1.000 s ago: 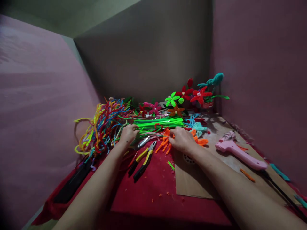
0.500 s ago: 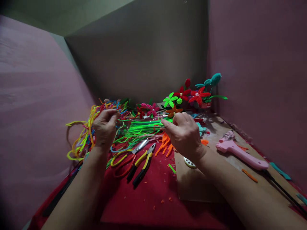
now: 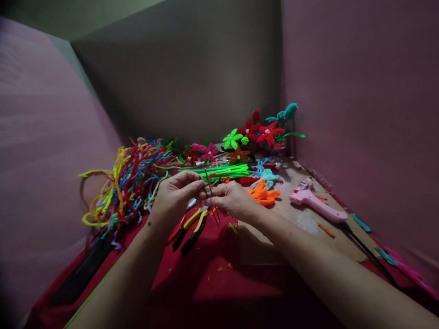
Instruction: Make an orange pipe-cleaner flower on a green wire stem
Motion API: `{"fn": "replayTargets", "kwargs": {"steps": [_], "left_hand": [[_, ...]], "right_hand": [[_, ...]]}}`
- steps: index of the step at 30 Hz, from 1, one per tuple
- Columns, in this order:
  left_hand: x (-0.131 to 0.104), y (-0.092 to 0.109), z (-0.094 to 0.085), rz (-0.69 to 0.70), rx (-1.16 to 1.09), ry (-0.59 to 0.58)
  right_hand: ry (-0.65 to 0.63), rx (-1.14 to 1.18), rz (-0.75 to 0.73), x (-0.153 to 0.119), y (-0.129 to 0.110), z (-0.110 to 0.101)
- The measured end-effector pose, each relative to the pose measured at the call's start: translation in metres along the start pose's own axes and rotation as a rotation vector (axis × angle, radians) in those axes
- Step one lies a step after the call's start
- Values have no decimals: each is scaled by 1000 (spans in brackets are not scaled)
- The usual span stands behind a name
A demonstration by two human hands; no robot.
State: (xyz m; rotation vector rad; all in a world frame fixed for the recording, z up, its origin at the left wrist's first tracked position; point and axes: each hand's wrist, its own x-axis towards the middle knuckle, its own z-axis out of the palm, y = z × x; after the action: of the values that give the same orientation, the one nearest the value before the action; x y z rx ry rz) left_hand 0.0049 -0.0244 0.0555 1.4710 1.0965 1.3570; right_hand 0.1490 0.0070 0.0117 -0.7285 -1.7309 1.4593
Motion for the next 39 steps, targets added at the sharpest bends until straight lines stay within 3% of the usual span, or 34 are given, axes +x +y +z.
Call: {"fn": "replayTargets", "kwargs": {"steps": [7, 13, 23, 29, 35, 39], "left_hand": [[-12, -14, 0, -19, 65, -35], [-17, -24, -4, 5, 282, -127], [-20, -28, -2, 180, 469, -99], [-21, -42, -3, 83, 408, -86], [-28, -59, -5, 49, 393, -60], [-30, -55, -3, 147, 416, 2]], "right_hand": [[-77, -38, 48, 1, 26, 6], [-81, -112, -4, 1, 33, 7], [-109, -123, -115, 0, 38, 6], [-110, -361, -73, 0, 51, 6], [-71, -397, 19, -3, 49, 9], [-46, -354, -157, -8, 35, 13]]}}
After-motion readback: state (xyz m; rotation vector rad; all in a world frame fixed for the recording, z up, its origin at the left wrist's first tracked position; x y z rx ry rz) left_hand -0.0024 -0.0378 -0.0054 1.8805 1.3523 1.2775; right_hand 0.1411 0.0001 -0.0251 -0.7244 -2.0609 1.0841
